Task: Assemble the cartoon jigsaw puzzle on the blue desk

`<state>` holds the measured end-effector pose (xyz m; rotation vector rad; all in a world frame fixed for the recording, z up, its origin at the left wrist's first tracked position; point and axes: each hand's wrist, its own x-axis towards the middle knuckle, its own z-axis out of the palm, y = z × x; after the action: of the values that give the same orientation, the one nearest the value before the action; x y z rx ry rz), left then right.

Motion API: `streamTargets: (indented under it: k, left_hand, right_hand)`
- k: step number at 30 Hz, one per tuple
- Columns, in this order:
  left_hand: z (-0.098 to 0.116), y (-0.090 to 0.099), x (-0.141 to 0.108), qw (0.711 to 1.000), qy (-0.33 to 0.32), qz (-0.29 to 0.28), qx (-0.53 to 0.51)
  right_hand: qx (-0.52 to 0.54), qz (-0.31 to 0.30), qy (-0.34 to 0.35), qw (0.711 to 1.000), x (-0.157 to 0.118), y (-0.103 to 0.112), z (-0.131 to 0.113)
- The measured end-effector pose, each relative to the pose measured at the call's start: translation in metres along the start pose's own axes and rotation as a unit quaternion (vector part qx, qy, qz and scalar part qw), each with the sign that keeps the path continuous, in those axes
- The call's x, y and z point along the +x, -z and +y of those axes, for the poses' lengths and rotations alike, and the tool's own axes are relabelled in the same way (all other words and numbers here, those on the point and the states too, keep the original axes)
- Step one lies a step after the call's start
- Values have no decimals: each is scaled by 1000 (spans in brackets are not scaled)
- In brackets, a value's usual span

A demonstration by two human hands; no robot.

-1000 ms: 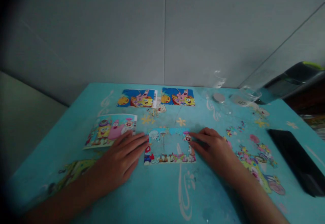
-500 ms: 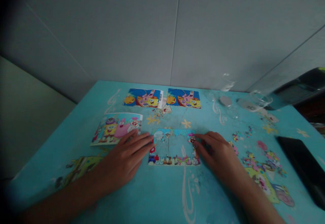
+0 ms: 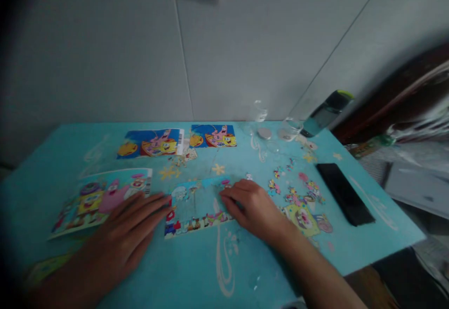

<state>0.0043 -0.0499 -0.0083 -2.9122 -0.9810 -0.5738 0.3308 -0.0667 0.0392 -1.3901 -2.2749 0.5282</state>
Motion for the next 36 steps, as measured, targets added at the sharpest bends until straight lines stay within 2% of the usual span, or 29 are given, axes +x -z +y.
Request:
streamTargets:
  k: [7,11,16,25,27,30,34,36]
  left_hand:
    - [-19,-15,-12,999,-42,6,21]
    - [-23,-20,-18,999,-49,2,14]
    - [-22,-24,-17,998,-41,40,-17]
    - [-25,-27,-19,998,-46,51,-10]
    - [-27,-27,-18,997,-56,46,-3]
    - [-30,-27,-18,996,-75,32,20]
    - [-30,-25,-18,996,-75,7,40]
    - [-29,-24,-19,997,-71,7,41]
  right_hand:
    - [-35,-39,68,996,-1,0,-4]
    - [-56,-29,93,994,-2,-1,-3]
    - [-91,-17,118,989,-2,-4,-2]
    - [-96,3,156,983,0,-5,3]
    - [-91,12,146,985,-2,-3,-6]
    - [-87,13,139,986,-13,-5,-33]
    - [-63,-36,217,974,-45,-8,-65]
    - [-55,-39,191,979,-64,-4,-68]
